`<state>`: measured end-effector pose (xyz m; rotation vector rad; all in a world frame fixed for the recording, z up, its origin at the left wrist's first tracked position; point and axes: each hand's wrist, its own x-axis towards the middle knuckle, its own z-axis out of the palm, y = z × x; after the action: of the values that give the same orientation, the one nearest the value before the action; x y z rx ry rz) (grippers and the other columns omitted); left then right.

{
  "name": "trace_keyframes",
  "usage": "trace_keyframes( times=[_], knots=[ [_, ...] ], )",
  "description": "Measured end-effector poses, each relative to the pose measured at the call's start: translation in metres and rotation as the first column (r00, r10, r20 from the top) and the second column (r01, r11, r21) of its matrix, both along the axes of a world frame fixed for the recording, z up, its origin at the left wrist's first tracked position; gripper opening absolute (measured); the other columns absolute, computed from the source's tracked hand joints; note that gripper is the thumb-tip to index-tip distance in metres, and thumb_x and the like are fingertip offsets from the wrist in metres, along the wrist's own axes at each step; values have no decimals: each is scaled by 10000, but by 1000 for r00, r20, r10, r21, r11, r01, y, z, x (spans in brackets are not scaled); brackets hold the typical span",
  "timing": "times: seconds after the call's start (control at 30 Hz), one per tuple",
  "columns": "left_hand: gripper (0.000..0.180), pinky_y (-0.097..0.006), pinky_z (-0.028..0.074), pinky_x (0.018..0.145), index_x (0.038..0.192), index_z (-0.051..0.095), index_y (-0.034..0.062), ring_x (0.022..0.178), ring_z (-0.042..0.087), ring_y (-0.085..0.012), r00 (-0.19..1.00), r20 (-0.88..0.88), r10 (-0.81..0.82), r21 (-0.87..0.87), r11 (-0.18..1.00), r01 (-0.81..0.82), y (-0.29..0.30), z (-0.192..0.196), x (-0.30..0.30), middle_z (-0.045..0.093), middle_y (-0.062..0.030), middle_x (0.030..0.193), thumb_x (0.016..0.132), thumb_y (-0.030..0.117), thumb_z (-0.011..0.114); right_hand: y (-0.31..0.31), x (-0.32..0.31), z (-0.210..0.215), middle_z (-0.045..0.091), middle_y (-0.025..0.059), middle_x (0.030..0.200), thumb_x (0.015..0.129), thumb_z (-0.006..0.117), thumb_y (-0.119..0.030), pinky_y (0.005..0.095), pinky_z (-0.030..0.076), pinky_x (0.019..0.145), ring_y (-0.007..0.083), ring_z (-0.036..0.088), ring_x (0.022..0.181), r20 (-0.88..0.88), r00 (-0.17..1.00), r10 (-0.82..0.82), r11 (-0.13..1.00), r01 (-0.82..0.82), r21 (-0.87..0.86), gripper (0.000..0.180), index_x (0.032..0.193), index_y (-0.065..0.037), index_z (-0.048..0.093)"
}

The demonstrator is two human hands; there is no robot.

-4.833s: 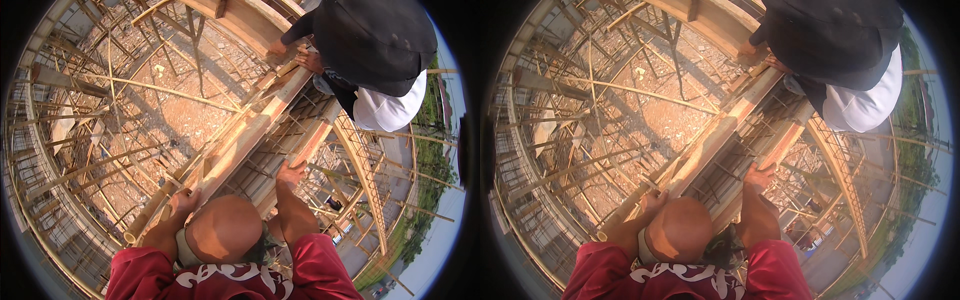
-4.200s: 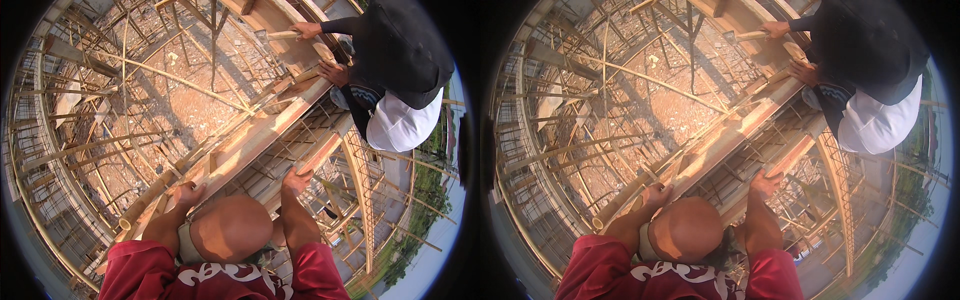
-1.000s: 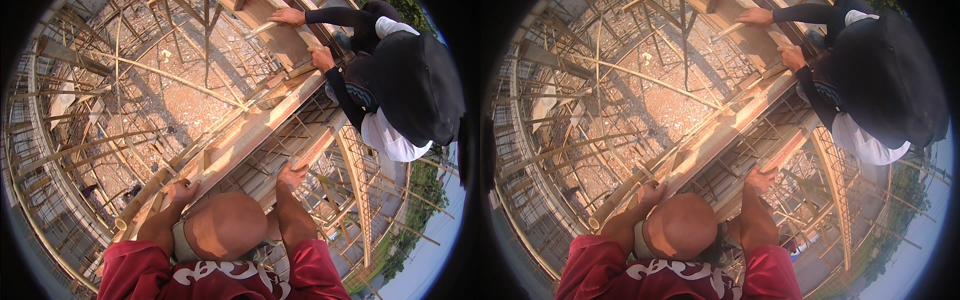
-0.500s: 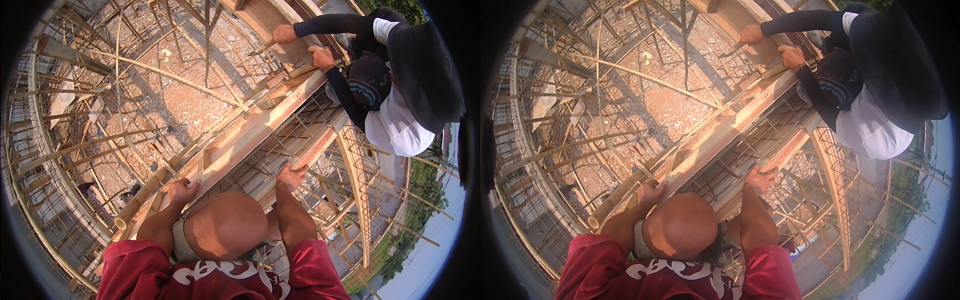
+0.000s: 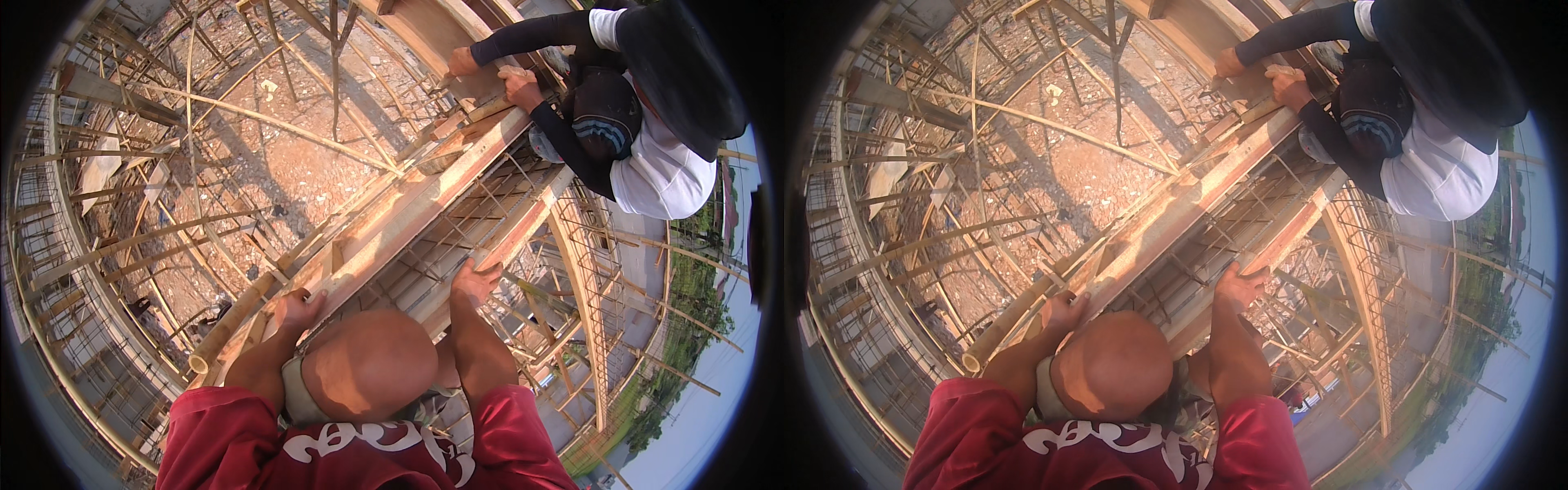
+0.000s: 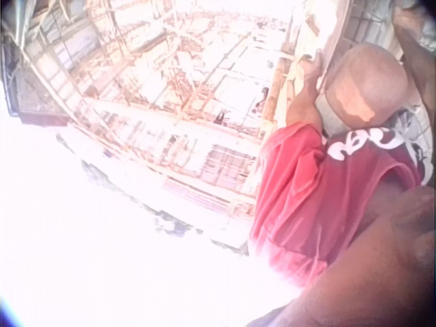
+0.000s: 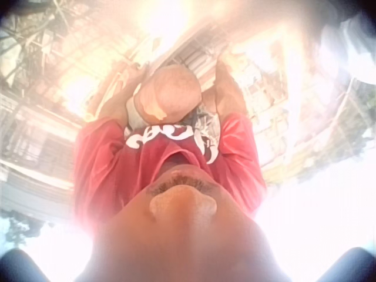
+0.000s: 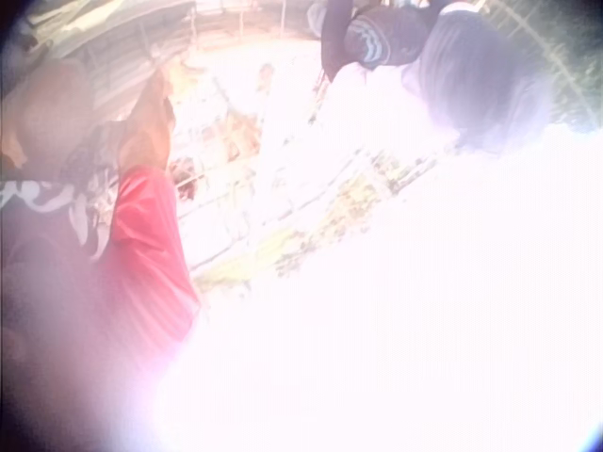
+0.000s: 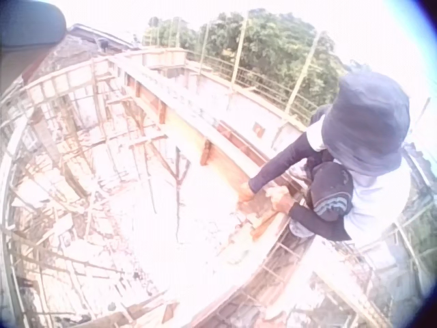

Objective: The person positions and secures wooden planks onto a curved scaffolding structure while another worker hammers nearby. The person then uses a tape measure to measure sections of the formwork.

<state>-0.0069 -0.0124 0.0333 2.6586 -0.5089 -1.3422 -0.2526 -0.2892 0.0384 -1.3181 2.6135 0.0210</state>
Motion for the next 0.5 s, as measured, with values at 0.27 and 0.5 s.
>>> trace_keyframes(
  times=[0.27,0.5],
  knots=[
    [736,-469,539,883,1068,759,61,1005,706,-386,998,45,-35,-19,999,35,-1,-1,0,739,-235,1009,815,735,601,-5,6,3,448,263,1413,882,625,-516,533,508,1009,416,582,1219,34,999,-1,1000,1,8,893,1598,-219,179],
    [680,-480,553,802,977,760,42,897,720,-397,996,86,-38,-122,991,48,7,-6,-4,732,-246,925,823,691,633,0,-1,-1,447,240,1427,874,664,-475,546,502,997,419,571,1237,61,998,21,1000,-21,-7,894,1594,-208,206]
  ],
)
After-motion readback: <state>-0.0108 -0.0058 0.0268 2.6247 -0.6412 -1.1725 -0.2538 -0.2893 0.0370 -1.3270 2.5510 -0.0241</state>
